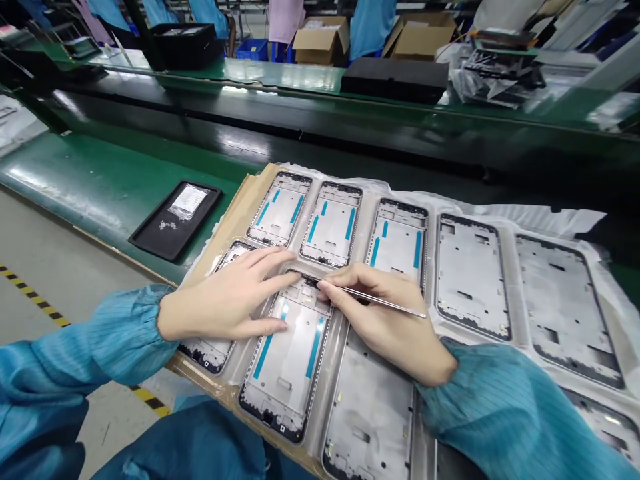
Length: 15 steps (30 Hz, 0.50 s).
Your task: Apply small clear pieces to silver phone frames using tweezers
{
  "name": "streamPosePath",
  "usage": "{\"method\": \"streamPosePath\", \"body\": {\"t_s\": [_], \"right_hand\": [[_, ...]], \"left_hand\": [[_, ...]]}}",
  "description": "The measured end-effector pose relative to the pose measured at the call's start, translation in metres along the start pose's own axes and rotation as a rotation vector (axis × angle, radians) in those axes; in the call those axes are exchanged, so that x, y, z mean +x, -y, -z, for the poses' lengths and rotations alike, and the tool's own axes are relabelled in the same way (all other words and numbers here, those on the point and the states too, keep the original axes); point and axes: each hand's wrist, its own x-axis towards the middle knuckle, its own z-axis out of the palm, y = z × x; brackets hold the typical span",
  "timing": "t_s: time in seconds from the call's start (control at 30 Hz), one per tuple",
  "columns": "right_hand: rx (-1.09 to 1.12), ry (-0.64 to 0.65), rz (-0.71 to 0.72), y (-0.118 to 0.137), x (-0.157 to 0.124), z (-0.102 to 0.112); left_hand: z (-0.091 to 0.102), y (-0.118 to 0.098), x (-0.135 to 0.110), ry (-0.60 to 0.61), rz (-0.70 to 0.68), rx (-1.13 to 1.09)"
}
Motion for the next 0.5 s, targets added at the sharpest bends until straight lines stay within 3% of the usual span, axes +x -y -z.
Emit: {"method": "streamPosePath", "body": {"t_s": [0.5], "right_hand": [[-0.294, -0.082, 0.064, -0.006, -0.005, 0.002]], "left_hand": [[0.006, -0.019, 0.01, 0.094, 0.003, 0.29]]}}
